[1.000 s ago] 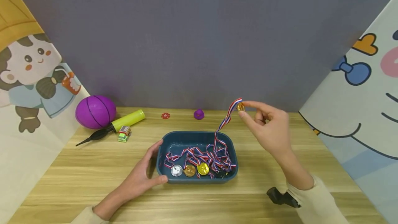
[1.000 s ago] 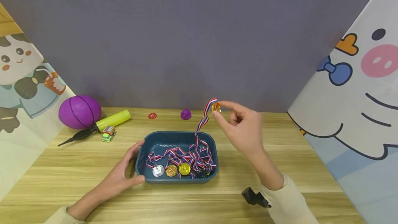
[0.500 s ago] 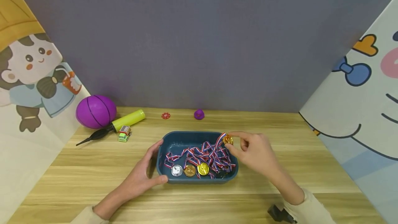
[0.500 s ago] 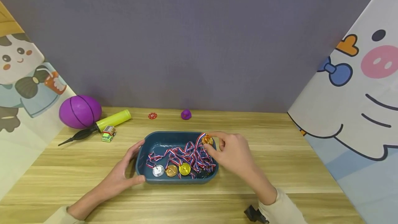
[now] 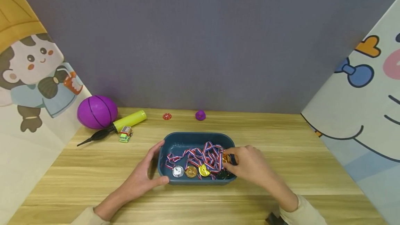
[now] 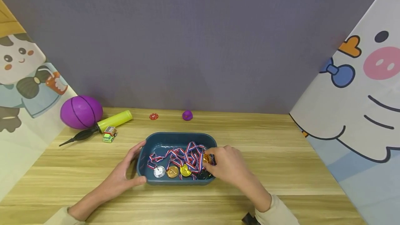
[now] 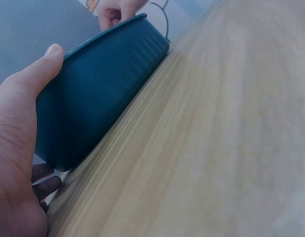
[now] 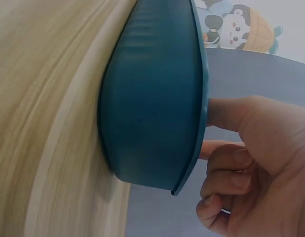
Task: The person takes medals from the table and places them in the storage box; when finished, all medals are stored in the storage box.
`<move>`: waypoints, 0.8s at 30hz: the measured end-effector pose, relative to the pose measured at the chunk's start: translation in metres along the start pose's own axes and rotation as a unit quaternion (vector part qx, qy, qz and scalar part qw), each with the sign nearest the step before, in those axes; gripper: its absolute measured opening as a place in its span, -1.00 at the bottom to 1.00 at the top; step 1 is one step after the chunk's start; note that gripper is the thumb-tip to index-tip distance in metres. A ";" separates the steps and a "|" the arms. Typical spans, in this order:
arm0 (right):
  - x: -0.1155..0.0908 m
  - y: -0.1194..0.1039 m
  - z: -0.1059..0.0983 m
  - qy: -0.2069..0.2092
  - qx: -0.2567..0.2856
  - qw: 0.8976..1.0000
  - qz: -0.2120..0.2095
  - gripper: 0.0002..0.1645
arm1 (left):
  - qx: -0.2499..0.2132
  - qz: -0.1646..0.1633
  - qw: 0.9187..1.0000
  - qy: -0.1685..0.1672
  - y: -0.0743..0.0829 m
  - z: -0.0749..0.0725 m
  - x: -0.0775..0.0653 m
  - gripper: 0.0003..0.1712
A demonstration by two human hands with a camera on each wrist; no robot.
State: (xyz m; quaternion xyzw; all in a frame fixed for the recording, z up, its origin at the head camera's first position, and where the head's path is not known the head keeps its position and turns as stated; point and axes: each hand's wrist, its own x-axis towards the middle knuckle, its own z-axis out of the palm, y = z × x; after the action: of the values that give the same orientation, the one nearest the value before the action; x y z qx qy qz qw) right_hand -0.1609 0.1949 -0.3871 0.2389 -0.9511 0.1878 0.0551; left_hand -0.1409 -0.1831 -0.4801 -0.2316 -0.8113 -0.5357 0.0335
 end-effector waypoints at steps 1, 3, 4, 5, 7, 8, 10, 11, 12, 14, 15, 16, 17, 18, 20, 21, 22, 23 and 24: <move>0.000 0.000 0.000 -0.002 -0.001 1.000 -0.002 -0.57 | -0.001 0.001 1.000 0.000 0.000 0.000 0.000 0.29; 0.001 0.000 -0.001 -0.008 0.001 1.000 -0.002 -0.54 | -0.002 0.002 1.000 0.000 0.000 0.001 0.000 0.29; 0.001 0.000 -0.001 -0.012 0.004 1.000 -0.002 -0.53 | -0.001 0.002 1.000 0.001 0.000 0.001 0.000 0.29; 0.001 0.000 -0.003 -0.012 0.006 1.000 -0.001 -0.52 | 0.000 0.002 1.000 0.001 0.000 0.001 0.000 0.29; 0.001 0.001 -0.006 -0.009 0.011 1.000 0.001 -0.52 | 0.002 0.002 1.000 0.001 0.000 0.001 0.000 0.29; 0.001 0.002 -0.007 -0.004 0.012 1.000 0.001 -0.52 | 0.003 0.001 1.000 0.001 0.000 0.001 0.000 0.29; 0.000 0.004 -0.011 0.010 0.016 1.000 -0.002 -0.56 | 0.004 0.001 1.000 0.000 0.000 0.000 0.000 0.29; 0.000 0.004 -0.013 0.019 0.017 1.000 -0.002 -0.58 | 0.003 0.001 1.000 0.000 0.001 0.000 0.000 0.29; 0.000 0.006 -0.015 0.027 0.018 0.999 -0.003 -0.60 | 0.002 0.001 1.000 0.000 0.001 0.000 0.000 0.30; 0.000 0.008 -0.018 0.042 0.022 0.999 -0.003 -0.64 | -0.001 0.000 1.000 0.000 0.001 0.000 -0.001 0.30; -0.001 0.009 -0.020 0.050 0.026 0.998 -0.003 -0.65 | -0.002 0.000 1.000 0.000 0.001 0.000 -0.001 0.30; -0.001 0.010 -0.021 0.057 0.029 0.998 0.001 -0.66 | -0.003 0.000 1.000 0.000 0.001 0.000 -0.001 0.30; -0.001 0.011 -0.021 0.064 0.033 0.997 0.004 -0.67 | -0.004 0.000 1.000 0.000 0.001 0.000 -0.001 0.30; -0.002 0.013 -0.021 0.071 0.035 0.997 0.006 -0.69 | -0.004 0.000 1.000 0.001 0.001 0.001 -0.001 0.30; -0.004 0.015 -0.022 0.087 0.042 0.995 0.010 -0.71 | -0.001 -0.001 1.000 0.001 0.000 0.001 -0.001 0.29; -0.005 0.017 -0.021 0.096 0.044 0.994 0.011 -0.72 | 0.001 0.000 1.000 0.001 0.000 0.001 -0.001 0.29; -0.006 0.018 -0.020 0.104 0.045 0.993 0.013 -0.72 | 0.003 0.000 1.000 0.000 -0.001 0.001 -0.001 0.29; -0.007 0.020 -0.020 0.115 0.045 0.992 0.012 -0.74 | 0.005 0.001 1.000 0.000 -0.001 0.001 -0.001 0.30; -0.009 0.022 -0.019 0.128 0.044 0.991 0.010 -0.74 | 0.007 0.003 1.000 0.000 -0.002 0.001 -0.001 0.30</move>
State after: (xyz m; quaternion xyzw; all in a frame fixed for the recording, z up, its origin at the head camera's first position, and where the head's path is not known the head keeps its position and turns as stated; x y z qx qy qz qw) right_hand -0.1636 0.2239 -0.3787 0.2053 -0.9294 0.2594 0.1635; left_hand -0.1407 -0.1832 -0.4821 -0.2338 -0.8142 -0.5301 0.0370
